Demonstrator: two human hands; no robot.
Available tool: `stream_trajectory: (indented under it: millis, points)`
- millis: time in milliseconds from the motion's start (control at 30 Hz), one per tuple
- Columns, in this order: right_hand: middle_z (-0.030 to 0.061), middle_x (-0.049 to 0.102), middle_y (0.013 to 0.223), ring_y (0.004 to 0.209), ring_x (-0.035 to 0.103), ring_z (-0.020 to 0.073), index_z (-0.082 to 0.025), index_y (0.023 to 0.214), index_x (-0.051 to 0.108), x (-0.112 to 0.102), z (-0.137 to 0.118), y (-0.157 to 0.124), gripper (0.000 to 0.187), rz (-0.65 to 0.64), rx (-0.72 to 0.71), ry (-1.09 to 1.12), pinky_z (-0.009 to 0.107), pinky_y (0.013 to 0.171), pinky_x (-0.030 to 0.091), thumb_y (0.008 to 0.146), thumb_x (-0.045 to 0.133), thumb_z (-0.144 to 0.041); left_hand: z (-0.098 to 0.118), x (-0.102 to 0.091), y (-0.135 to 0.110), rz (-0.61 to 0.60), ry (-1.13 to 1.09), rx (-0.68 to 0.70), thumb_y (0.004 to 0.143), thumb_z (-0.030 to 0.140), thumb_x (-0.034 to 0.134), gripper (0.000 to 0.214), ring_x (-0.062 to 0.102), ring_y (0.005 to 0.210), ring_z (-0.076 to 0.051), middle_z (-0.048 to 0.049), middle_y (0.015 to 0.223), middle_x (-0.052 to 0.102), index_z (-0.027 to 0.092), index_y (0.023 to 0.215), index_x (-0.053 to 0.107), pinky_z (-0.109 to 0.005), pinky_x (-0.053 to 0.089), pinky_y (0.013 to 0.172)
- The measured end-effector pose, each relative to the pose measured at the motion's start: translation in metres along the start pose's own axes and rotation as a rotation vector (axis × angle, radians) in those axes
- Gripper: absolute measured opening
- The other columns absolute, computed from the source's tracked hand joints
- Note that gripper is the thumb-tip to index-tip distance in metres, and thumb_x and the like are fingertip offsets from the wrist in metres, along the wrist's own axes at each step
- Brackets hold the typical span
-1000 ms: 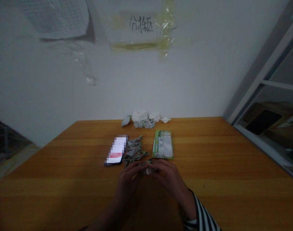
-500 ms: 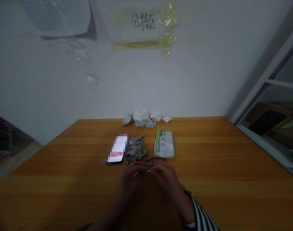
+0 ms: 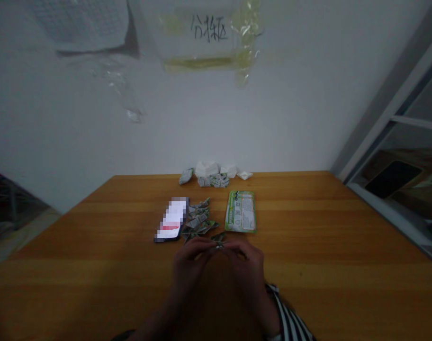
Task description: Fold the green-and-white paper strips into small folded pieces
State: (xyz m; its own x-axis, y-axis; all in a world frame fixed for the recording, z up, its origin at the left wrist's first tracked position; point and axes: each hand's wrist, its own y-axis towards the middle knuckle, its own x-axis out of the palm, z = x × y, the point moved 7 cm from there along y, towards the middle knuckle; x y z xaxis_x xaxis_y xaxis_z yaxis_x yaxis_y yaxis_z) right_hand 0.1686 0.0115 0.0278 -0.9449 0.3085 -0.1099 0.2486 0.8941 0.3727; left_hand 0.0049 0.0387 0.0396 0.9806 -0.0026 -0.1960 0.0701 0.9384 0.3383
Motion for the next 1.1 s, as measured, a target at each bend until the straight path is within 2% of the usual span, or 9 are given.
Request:
stream_trajectory:
  millis: [133,200,333,400,533,733,933,1033,1100]
  points:
    - [-0.0006,0.068,0.068,0.066,0.066,0.0166,-0.021,0.075,0.064,-0.006,0.000,-0.001,0.004,0.032,0.046,-0.101,0.024,0.061,0.051,0.076,0.066,-0.017,-0.016,0.008,0.000,-0.104,-0.108,-0.189,0.068,0.011,0.072,0.042,0.069,0.082,-0.019,-0.0036,0.090,0.074,0.022,0.108,0.067,-0.029,0.055,0.075]
    - [-0.0017,0.065,0.066,0.064,0.064,0.0157,-0.021,0.072,0.061,-0.008,0.001,0.001,0.007,0.031,0.058,-0.115,0.023,0.060,0.050,0.076,0.065,-0.016,-0.022,0.010,0.000,-0.124,-0.084,-0.250,0.066,0.014,0.074,0.052,0.069,0.080,-0.020,-0.0040,0.087,0.075,0.020,0.116,0.064,-0.030,0.055,0.074]
    - [-0.0021,0.065,0.065,0.061,0.064,0.0163,-0.021,0.076,0.059,-0.013,0.014,0.005,0.009,0.085,0.178,-0.017,0.023,0.056,0.050,0.074,0.068,-0.020,-0.029,0.006,0.002,-0.130,0.015,-0.353,0.070,0.023,0.069,0.012,0.068,0.070,-0.021,-0.0058,0.070,0.074,0.015,0.075,0.075,-0.029,0.053,0.067]
    - [-0.0012,0.067,0.067,0.061,0.066,0.0173,-0.020,0.079,0.060,-0.011,0.019,0.006,0.011,0.068,0.228,0.031,0.023,0.055,0.051,0.073,0.069,-0.022,-0.027,0.007,0.003,-0.153,-0.013,-0.369,0.070,0.026,0.069,0.013,0.068,0.068,-0.021,-0.0066,0.069,0.074,0.014,0.066,0.073,-0.030,0.053,0.068]
    - [0.0008,0.070,0.073,0.068,0.068,0.0182,-0.021,0.080,0.065,-0.002,0.013,0.006,0.006,-0.043,0.168,-0.016,0.025,0.061,0.052,0.075,0.067,-0.021,-0.025,0.017,0.003,-0.260,-0.141,-0.393,0.059,0.027,0.077,0.022,0.068,0.073,-0.023,-0.0071,0.077,0.075,0.014,0.076,0.074,-0.030,0.052,0.070]
    - [0.0027,0.071,0.083,0.072,0.068,0.0178,-0.020,0.088,0.064,0.007,0.010,0.009,0.013,-0.163,0.154,0.015,0.025,0.063,0.053,0.076,0.068,-0.023,-0.038,0.011,0.003,-0.196,-0.038,-0.401,0.076,0.045,0.062,0.037,0.061,0.058,-0.018,-0.0051,0.060,0.068,0.011,0.064,0.070,-0.024,0.043,0.054]
    - [0.0021,0.068,0.076,0.068,0.062,0.0167,-0.019,0.076,0.067,0.006,0.010,0.017,0.003,-0.270,0.001,-0.181,0.024,0.059,0.048,0.076,0.067,-0.023,-0.032,0.005,0.005,-0.150,0.022,-0.331,0.079,0.041,0.060,0.034,0.063,0.059,-0.018,-0.0060,0.061,0.069,0.013,0.063,0.069,-0.024,0.047,0.057]
    - [0.0023,0.070,0.070,0.063,0.062,0.0166,-0.018,0.073,0.069,0.010,0.020,0.014,0.005,-0.303,0.098,-0.181,0.025,0.057,0.047,0.074,0.069,-0.023,-0.027,0.006,0.003,-0.141,0.046,-0.295,0.080,0.035,0.058,0.028,0.066,0.063,-0.020,-0.0071,0.066,0.072,0.013,0.067,0.070,-0.026,0.050,0.061]
    - [0.0027,0.069,0.064,0.059,0.062,0.0167,-0.016,0.068,0.068,0.011,0.027,0.011,0.011,-0.251,0.208,-0.106,0.025,0.055,0.047,0.072,0.071,-0.027,-0.028,0.006,0.002,-0.124,0.037,-0.298,0.079,0.033,0.059,0.025,0.066,0.063,-0.020,-0.0072,0.066,0.072,0.014,0.068,0.070,-0.027,0.051,0.060]
